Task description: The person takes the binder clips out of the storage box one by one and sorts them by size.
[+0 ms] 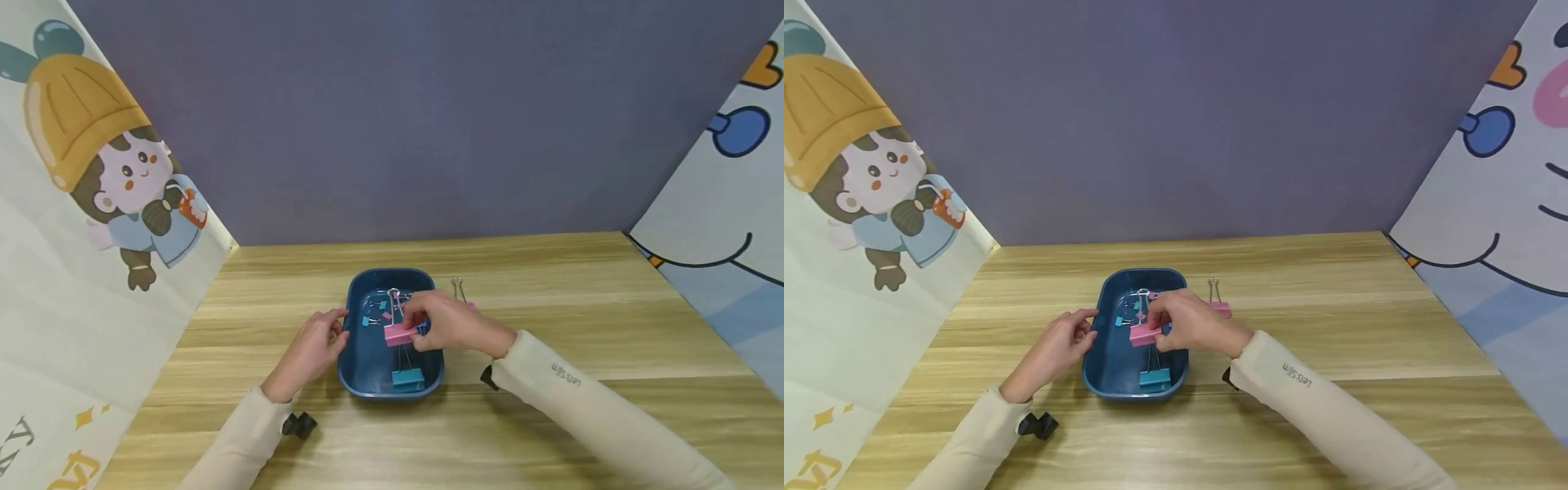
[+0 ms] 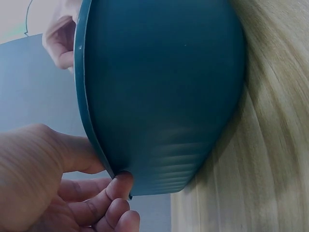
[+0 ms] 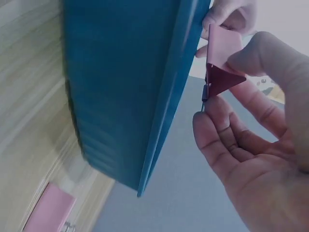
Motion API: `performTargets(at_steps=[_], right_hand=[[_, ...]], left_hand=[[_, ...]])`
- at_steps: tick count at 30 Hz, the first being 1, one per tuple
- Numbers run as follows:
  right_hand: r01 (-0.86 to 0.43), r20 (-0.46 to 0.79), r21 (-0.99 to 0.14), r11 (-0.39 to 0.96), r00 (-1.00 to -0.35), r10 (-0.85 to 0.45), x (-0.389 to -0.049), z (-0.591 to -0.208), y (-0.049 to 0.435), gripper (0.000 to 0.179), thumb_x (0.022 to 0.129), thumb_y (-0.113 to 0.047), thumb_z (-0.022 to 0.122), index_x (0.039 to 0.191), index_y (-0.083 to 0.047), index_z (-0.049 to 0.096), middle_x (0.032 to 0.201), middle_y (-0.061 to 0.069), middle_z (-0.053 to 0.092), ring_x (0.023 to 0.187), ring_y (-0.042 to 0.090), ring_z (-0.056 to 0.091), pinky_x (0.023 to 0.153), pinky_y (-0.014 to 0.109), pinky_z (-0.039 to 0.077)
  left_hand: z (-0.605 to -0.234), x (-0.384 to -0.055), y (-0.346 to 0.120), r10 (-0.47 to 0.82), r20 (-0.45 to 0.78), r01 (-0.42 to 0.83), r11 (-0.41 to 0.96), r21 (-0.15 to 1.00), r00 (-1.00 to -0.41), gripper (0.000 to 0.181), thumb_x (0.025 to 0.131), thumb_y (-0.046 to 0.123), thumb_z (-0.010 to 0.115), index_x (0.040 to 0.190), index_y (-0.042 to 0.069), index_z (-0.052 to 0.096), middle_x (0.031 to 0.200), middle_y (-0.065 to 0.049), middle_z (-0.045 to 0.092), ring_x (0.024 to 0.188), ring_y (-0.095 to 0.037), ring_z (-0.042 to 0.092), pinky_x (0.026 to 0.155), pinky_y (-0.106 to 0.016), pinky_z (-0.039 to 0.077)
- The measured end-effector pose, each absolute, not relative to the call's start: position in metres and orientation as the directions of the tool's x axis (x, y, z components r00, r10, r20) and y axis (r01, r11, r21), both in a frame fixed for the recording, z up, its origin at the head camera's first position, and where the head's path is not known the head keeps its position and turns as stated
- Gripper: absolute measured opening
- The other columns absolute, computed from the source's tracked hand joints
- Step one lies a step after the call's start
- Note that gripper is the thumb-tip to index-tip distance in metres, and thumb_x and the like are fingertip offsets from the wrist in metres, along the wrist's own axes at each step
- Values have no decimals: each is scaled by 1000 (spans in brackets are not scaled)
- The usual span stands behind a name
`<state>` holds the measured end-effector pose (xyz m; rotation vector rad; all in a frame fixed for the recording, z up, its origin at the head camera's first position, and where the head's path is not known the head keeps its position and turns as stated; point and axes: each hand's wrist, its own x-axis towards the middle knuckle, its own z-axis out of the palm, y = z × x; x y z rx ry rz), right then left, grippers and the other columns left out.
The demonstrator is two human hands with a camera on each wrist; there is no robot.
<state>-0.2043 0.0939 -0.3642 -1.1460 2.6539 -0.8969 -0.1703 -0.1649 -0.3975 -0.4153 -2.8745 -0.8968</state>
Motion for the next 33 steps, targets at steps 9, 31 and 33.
performTargets(at_steps=[9,31,33], right_hand=[[-588,148,-579,565,-757,-636,-203,-357,118,18,71,-9,73,82,-20,64,86,-10,58,81,16,58,72,33,50],[-562,211,-521,642,-814,-541,-231,-373,205,27,66,0,77,82,-17,65,86,-7,60,86,20,59,77,38,48],[-546,197,-531,648,-823,-532,-234,-377,211,27,66,2,77,82,-17,66,86,-6,61,86,21,59,78,41,48]], left_hand=[[-401,-170,-167,240,205,314,786,532,-949,37,85,4,66,121,-4,59,75,2,55,72,-16,46,59,-28,41],[-399,-171,-166,243,183,304,790,532,-952,38,86,5,66,122,-4,58,77,2,54,74,-16,47,58,-26,43],[-399,-171,-166,243,182,304,789,534,-953,38,86,5,66,122,-4,58,77,2,55,75,-16,47,58,-26,44]])
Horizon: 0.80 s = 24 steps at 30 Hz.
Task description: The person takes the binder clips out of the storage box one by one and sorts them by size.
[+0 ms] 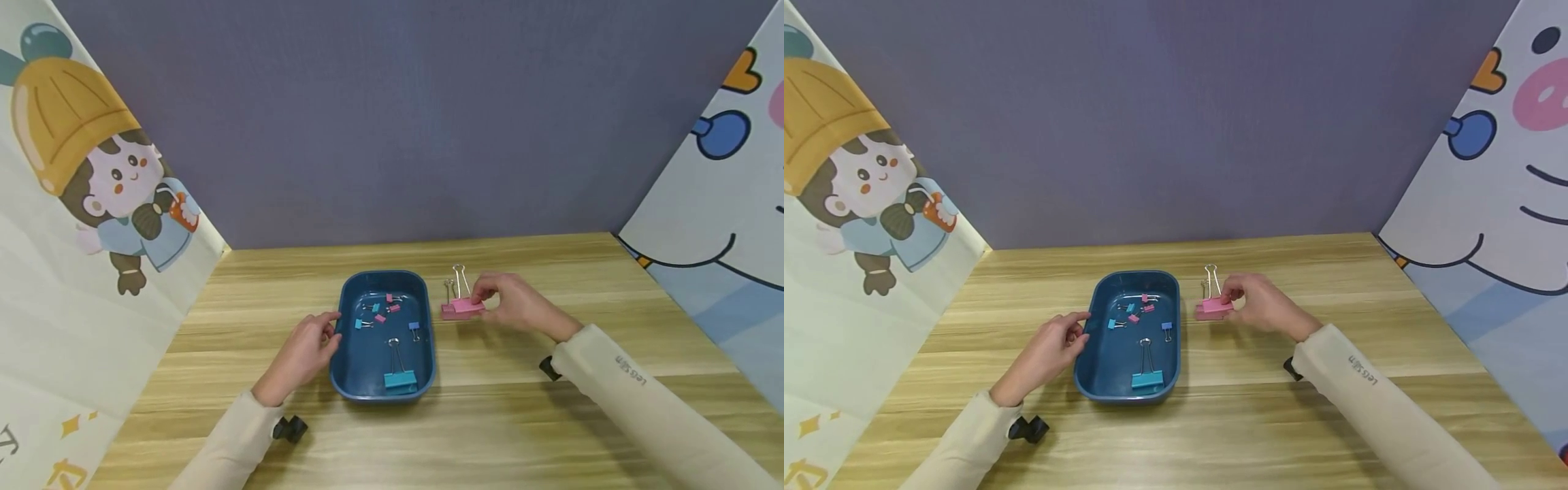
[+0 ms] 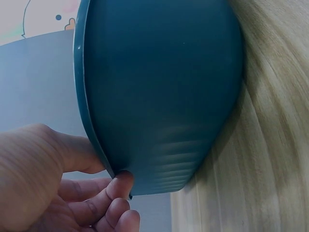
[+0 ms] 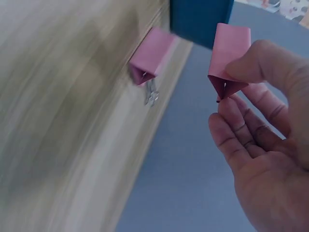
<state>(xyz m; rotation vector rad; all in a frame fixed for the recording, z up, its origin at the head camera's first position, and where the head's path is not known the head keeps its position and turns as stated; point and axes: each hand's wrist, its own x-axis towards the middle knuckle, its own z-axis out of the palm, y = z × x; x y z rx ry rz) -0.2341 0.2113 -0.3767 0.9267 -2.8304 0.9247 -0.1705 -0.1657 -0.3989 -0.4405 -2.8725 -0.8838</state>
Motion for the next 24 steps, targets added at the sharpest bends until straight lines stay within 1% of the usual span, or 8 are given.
performTargets(at_steps=[5,9,14,19,24], right_hand=[[-490,155,-565,664,-853,-497,-243,-386,222,27,65,2,74,83,-17,66,87,-6,61,88,25,59,80,47,47],[-453,129,-571,685,-873,-470,-249,-392,231,26,67,1,73,85,-17,65,88,-6,61,89,24,59,81,48,47],[-426,85,-585,690,-878,-471,-255,-400,241,24,70,1,72,87,-14,65,88,-3,61,88,24,59,80,46,48],[-384,23,-603,699,-884,-466,-261,-407,248,22,70,1,71,88,-11,65,88,0,61,85,21,57,77,39,48],[-329,-37,-612,719,-896,-442,-267,-416,251,22,70,-1,72,88,-11,66,89,2,61,83,18,56,75,38,47]], left_hand=[[-398,-171,-166,249,187,311,785,536,-950,38,86,5,65,122,-4,58,77,2,55,75,-17,47,59,-27,44],[-398,-171,-166,253,191,317,782,536,-948,38,86,4,65,122,-5,58,76,3,54,74,-16,47,58,-26,43],[-400,-170,-166,247,197,315,780,541,-949,38,86,4,65,122,-5,58,75,3,53,72,-15,46,56,-26,43],[-400,-170,-166,242,199,312,781,541,-950,38,86,4,65,122,-5,58,75,3,53,72,-15,45,56,-26,42],[-400,-171,-166,243,197,312,783,539,-950,38,86,4,66,122,-4,58,75,3,52,71,-15,44,55,-25,42]])
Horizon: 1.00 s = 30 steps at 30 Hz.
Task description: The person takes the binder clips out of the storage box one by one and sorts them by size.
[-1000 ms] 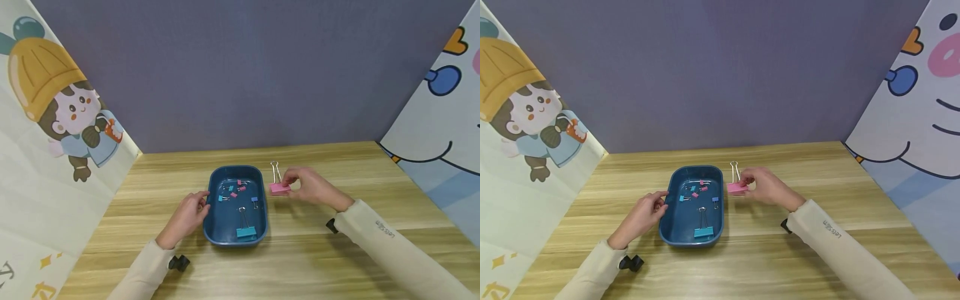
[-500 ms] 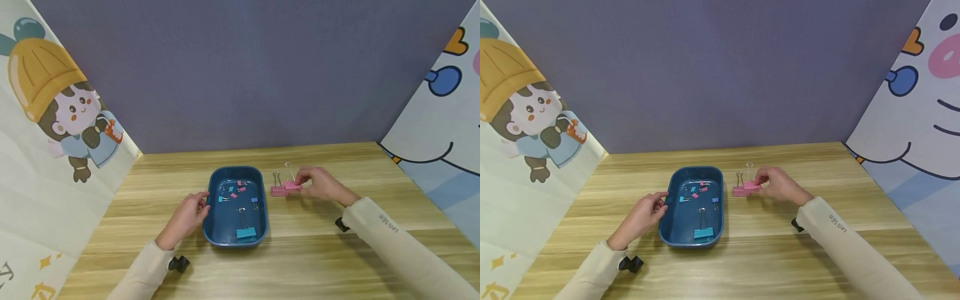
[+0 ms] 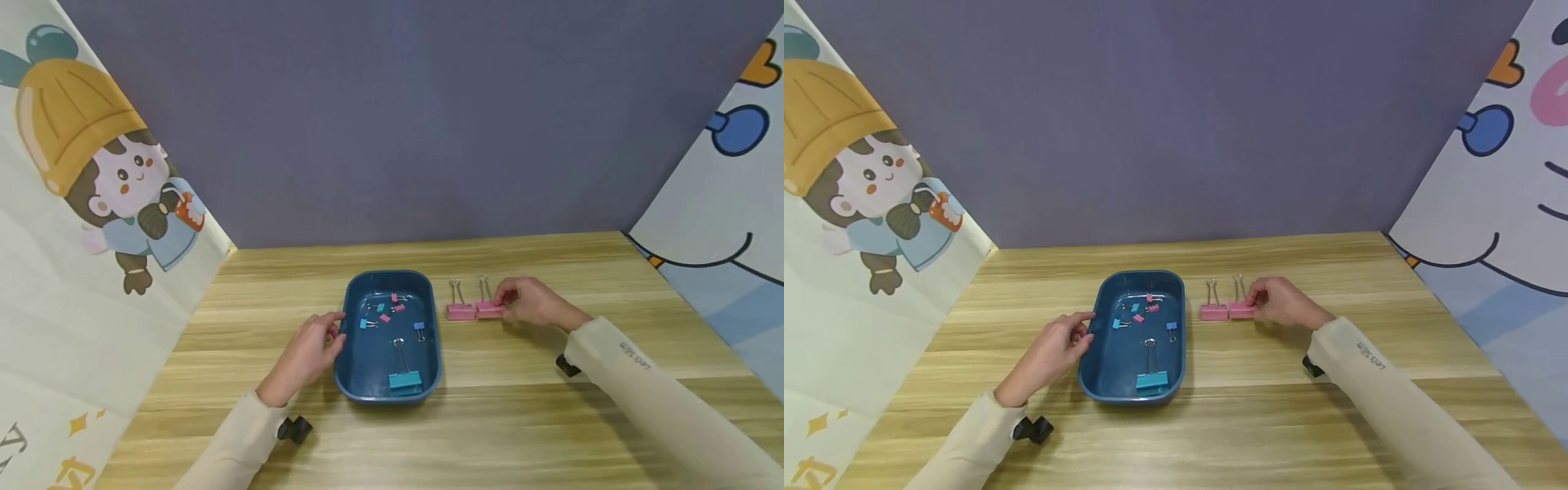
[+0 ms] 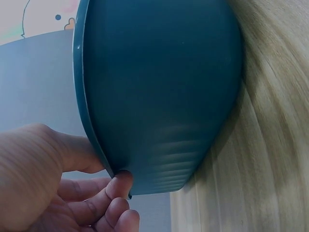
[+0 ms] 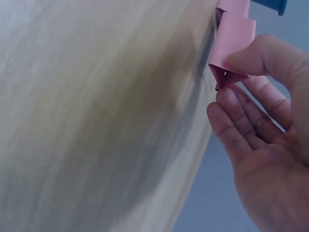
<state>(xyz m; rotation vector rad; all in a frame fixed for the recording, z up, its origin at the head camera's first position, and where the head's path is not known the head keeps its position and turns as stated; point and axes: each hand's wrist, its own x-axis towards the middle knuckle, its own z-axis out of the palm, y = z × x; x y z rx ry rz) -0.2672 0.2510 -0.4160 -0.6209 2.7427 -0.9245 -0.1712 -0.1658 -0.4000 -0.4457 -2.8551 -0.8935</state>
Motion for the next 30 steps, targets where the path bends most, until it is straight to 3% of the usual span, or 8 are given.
performTargets(at_steps=[18,25,30], right_hand=[[-366,-30,-645,670,-864,-502,-274,-424,247,19,75,5,71,90,-5,65,86,4,62,78,18,57,69,33,49],[-375,-22,-614,695,-872,-490,-270,-416,243,19,77,1,71,93,-8,64,94,7,60,85,20,57,76,38,48],[-431,44,-611,664,-856,-514,-259,-398,228,20,78,-1,71,96,-6,62,100,10,60,92,29,58,80,48,47]], left_hand=[[-398,-171,-165,236,192,303,788,536,-953,37,86,5,65,121,-4,59,75,3,53,70,-14,44,55,-26,41],[-397,-170,-165,231,178,291,789,541,-957,38,86,6,65,122,-3,58,76,3,53,71,-15,44,55,-26,42],[-397,-170,-166,238,182,299,789,536,-954,38,86,6,66,122,-3,59,75,3,53,71,-14,44,55,-26,42]])
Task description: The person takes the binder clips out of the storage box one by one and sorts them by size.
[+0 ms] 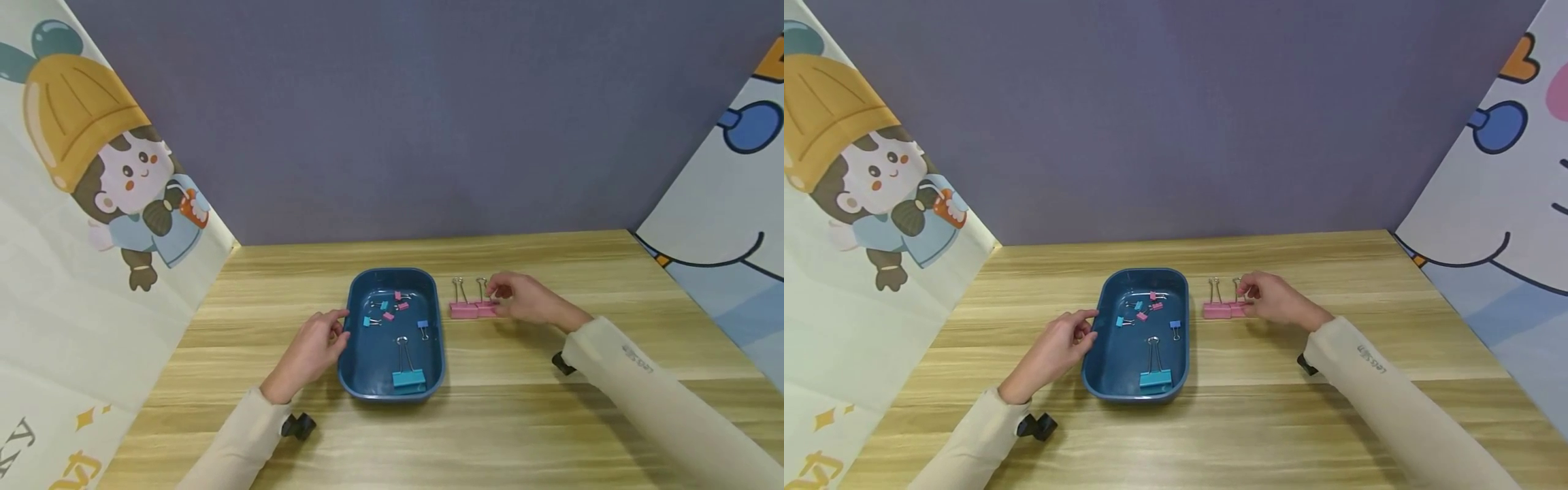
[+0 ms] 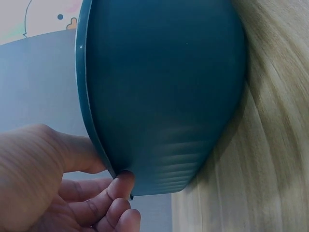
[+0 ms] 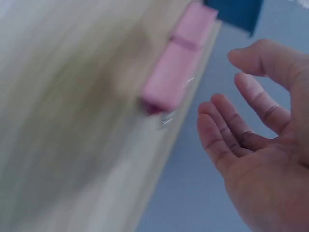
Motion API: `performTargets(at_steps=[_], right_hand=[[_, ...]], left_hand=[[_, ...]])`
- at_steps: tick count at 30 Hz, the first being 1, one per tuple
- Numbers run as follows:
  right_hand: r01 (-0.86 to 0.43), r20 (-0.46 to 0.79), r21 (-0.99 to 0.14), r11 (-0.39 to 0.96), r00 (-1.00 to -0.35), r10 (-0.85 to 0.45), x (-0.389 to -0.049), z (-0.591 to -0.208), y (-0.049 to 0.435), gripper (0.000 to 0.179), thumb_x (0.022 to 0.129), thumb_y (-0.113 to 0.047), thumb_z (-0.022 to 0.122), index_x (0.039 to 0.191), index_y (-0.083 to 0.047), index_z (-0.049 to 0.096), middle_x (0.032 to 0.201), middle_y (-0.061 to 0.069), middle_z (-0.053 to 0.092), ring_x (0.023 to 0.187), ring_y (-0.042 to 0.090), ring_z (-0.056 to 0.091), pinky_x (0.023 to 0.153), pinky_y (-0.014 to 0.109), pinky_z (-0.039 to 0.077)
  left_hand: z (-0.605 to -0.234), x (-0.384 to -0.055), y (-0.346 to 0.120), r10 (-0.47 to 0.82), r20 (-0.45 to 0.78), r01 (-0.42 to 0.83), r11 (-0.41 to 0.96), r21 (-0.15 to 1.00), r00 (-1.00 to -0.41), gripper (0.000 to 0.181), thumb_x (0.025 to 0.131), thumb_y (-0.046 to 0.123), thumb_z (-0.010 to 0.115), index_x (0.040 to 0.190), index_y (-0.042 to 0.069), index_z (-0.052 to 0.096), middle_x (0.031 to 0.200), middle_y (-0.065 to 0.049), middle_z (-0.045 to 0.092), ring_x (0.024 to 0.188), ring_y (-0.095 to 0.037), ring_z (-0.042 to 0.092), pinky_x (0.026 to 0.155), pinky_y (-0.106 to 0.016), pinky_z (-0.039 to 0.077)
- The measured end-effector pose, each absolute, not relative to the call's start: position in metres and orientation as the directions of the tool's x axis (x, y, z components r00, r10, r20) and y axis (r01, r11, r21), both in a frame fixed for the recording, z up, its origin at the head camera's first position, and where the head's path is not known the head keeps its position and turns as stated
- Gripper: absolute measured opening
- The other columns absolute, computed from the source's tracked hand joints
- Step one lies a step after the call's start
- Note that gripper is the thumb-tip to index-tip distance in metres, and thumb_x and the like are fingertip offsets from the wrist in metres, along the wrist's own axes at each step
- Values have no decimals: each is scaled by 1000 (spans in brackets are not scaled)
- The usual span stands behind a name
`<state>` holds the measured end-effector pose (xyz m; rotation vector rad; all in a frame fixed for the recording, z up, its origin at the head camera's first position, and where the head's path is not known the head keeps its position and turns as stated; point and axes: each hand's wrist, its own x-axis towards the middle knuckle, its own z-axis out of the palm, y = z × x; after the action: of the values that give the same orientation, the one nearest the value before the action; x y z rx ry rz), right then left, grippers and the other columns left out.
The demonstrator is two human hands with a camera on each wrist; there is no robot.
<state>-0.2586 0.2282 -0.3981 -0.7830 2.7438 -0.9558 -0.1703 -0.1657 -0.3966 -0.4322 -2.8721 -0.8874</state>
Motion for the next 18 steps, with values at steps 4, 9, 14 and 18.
performTargets(at_steps=[4,9,14,18], right_hand=[[-522,119,-576,629,-815,-567,-249,-383,210,21,78,-2,71,96,-9,63,99,8,61,92,32,58,81,50,47],[-594,179,-538,598,-774,-607,-243,-373,192,21,79,-1,71,97,-8,63,96,2,61,87,22,58,78,46,49],[-619,212,-568,542,-747,-631,-235,-366,180,20,83,2,66,101,-6,63,97,3,61,86,17,58,76,41,51],[-659,237,-573,487,-702,-672,-227,-362,166,21,83,2,67,102,-5,63,97,2,62,87,19,61,75,36,53]], left_hand=[[-397,-171,-166,242,191,308,787,535,-951,37,86,5,66,121,-4,59,75,3,53,71,-14,44,56,-26,42],[-398,-171,-166,246,192,312,788,531,-950,38,86,5,66,121,-4,58,75,3,53,70,-14,44,56,-26,41],[-397,-171,-166,248,189,311,788,532,-950,37,86,5,66,121,-4,59,74,4,52,70,-14,44,56,-26,41],[-396,-170,-165,244,176,301,791,532,-954,38,86,6,66,122,-4,58,75,3,53,71,-14,44,57,-27,41]])
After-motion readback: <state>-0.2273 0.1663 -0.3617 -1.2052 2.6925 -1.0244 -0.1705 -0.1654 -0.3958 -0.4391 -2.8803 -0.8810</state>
